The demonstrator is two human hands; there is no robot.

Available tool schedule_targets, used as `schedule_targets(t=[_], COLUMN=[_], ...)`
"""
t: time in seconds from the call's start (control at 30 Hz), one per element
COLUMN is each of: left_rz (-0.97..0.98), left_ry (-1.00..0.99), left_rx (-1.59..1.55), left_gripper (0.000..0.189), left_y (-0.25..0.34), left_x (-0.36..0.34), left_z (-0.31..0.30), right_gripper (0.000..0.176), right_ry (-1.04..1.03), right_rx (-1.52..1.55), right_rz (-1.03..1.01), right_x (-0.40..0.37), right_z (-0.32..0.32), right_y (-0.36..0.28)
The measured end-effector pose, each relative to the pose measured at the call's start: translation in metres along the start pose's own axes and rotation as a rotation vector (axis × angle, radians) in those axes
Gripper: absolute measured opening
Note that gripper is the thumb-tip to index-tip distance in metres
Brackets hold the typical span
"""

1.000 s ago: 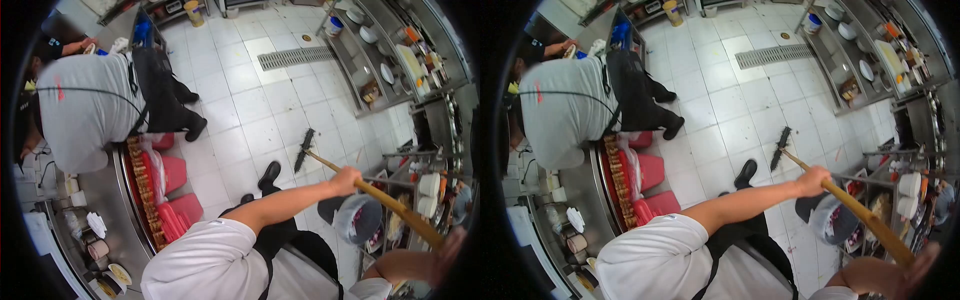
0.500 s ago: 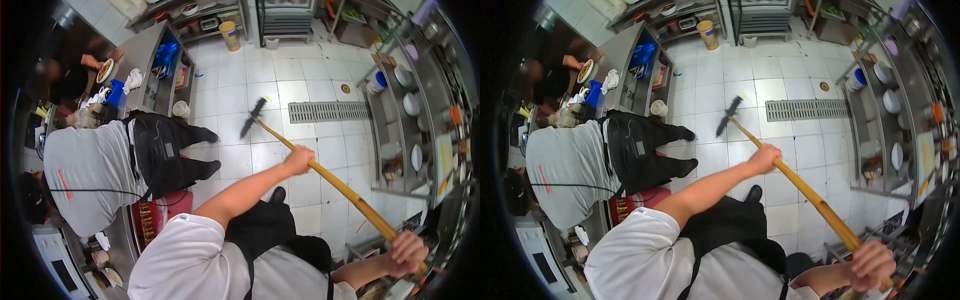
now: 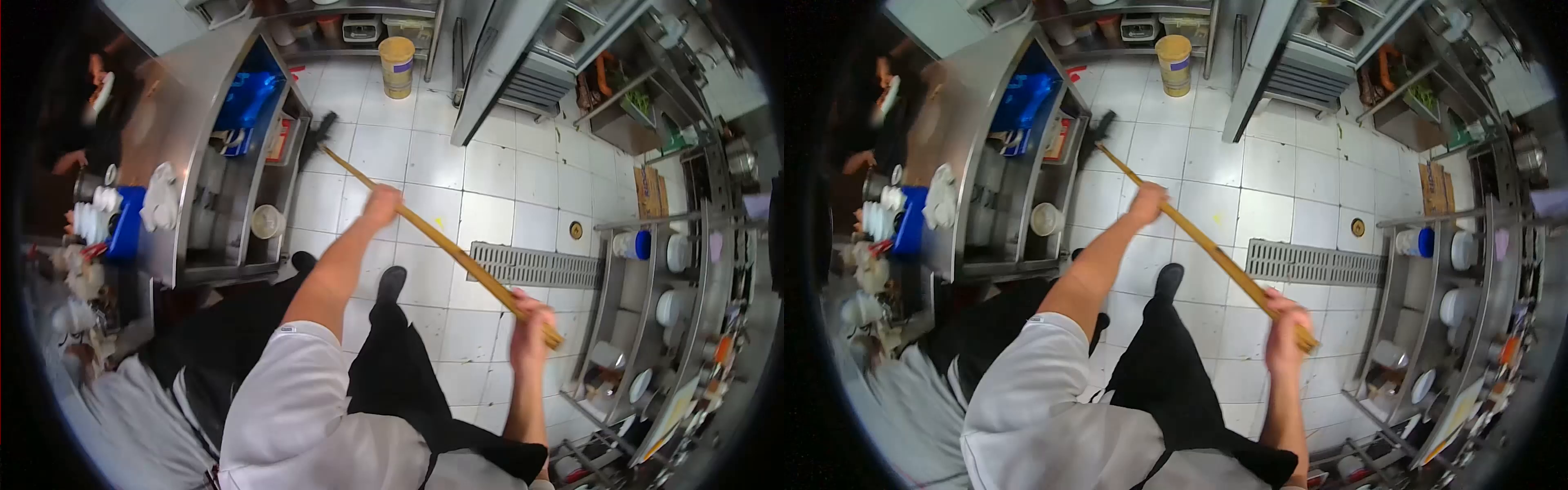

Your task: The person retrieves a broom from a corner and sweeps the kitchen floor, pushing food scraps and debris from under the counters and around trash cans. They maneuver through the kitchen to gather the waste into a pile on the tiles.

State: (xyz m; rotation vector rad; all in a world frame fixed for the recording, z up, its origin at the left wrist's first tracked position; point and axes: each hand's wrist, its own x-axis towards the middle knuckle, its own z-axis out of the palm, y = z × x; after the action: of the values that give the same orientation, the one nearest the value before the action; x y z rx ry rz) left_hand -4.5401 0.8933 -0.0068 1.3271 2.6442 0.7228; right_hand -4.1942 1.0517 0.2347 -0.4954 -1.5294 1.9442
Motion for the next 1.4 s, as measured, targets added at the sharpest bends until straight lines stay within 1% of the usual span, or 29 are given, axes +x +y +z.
schedule_targets(t=[0.03,0.1,0.13,0.17,0.2,0.23,0.3,0.33,0.37,0.43,0.5,0.53,0.57,0.6,0.63,0.67,0.77,0.87,0.93,1.0,1.07,1.1,1.17,1.2,1.23,1.27,1.33,1.37,1.4], left_rz=[-0.145,-0.187,-0.068,-0.116,-0.1,-0.059,-0.137,-0.129,-0.134,-0.101,-0.046,0.049,0.086,0.058,0.008,-0.014,-0.043,-0.018,0.007,0.017,0.092,0.123,0.335,0.338,0.332,0.278,0.091,0.0,0.077], left_ry=[-0.013,-0.039,0.11,0.167,0.107,0.247,0.353,0.23,0.233,0.067,-0.28,-0.248,-0.14,0.004,0.275,0.472,0.408,0.408,0.305,-0.131,-0.199,-0.314,-0.188,-0.189,-0.159,0.075,0.169,0.226,0.431], left_rx=[-0.001,0.002,-0.041,-0.099,-0.134,-0.285,-0.458,-0.522,-0.63,-0.708,-0.996,-1.015,-0.984,-1.028,-0.993,-1.014,-1.185,-1.021,-0.745,-0.54,-0.396,-0.717,-1.174,-1.159,-1.102,-0.964,-0.884,-0.845,-0.835], left_gripper=[0.008,0.013,0.017,0.012,0.005,0.014,0.01,0.009,0.01,0.011,0.035,0.078,0.11,0.12,0.116,0.111,0.108,0.105,0.101,0.095,0.081,0.078,0.076,0.08,0.074,0.049,0.042,0.042,0.043], left_y=[-0.034,-0.077,-0.084,-0.073,-0.062,-0.044,0.022,0.053,0.088,0.144,0.172,0.175,0.176,0.171,0.163,0.177,0.199,0.211,0.231,0.248,0.253,0.243,0.232,0.234,0.238,0.248,0.249,0.251,0.247], left_x=[0.016,0.048,0.062,0.08,0.095,0.106,0.124,0.131,0.134,0.136,0.145,0.149,0.157,0.177,0.202,0.233,0.294,0.308,0.311,0.311,0.299,0.281,0.237,0.211,0.191,0.188,0.205,0.218,0.234], left_z=[0.003,-0.004,0.0,-0.008,-0.012,-0.015,-0.025,-0.028,-0.021,-0.027,-0.065,-0.075,-0.106,-0.108,-0.109,-0.154,-0.165,-0.134,-0.125,-0.155,-0.16,-0.166,-0.133,-0.131,-0.127,-0.142,-0.14,-0.148,-0.159], right_gripper=[0.019,0.018,0.019,0.02,0.02,0.02,0.024,0.026,0.028,0.029,0.028,0.029,0.029,0.03,0.032,0.034,0.036,0.039,0.041,0.041,0.038,0.031,0.022,0.021,0.018,0.017,0.018,0.02,0.023], right_ry=[0.042,-0.126,-0.15,-0.169,-0.187,-0.209,-0.205,-0.189,-0.174,-0.226,-0.25,-0.206,-0.163,-0.172,-0.184,-0.122,-0.116,-0.16,-0.209,-0.24,-0.236,-0.209,-0.319,-0.278,-0.412,-0.44,-0.338,-0.394,-0.454], right_rx=[-0.134,-0.227,-0.235,-0.239,-0.255,-0.269,-0.098,-0.048,-0.001,-0.013,-0.039,-0.016,0.014,0.009,0.012,0.056,0.128,0.175,0.174,0.132,0.092,0.171,0.141,0.086,0.072,0.136,0.097,0.103,0.106], right_rz=[0.079,0.034,-0.014,-0.063,-0.148,-0.249,-0.344,-0.381,-0.424,-0.523,-0.548,-0.552,-0.569,-0.554,-0.521,-0.511,-0.479,-0.501,-0.494,-0.504,-0.514,-0.505,-0.661,-0.754,-0.767,-0.736,-0.786,-0.782,-0.779], right_x=[0.031,0.084,0.113,0.14,0.165,0.189,0.22,0.23,0.239,0.25,0.256,0.254,0.251,0.246,0.24,0.233,0.224,0.228,0.23,0.241,0.254,0.264,0.298,0.306,0.315,0.315,0.317,0.323,0.333], right_z=[0.031,0.085,0.09,0.091,0.098,0.108,0.124,0.126,0.124,0.119,0.116,0.121,0.124,0.116,0.108,0.105,0.09,0.081,0.086,0.094,0.101,0.096,0.096,0.098,0.095,0.103,0.118,0.124,0.129], right_y=[0.018,0.015,0.011,0.0,-0.024,-0.054,-0.111,-0.139,-0.165,-0.205,-0.234,-0.247,-0.257,-0.263,-0.265,-0.264,-0.265,-0.264,-0.264,-0.264,-0.266,-0.265,-0.271,-0.279,-0.291,-0.3,-0.306,-0.309,-0.312])
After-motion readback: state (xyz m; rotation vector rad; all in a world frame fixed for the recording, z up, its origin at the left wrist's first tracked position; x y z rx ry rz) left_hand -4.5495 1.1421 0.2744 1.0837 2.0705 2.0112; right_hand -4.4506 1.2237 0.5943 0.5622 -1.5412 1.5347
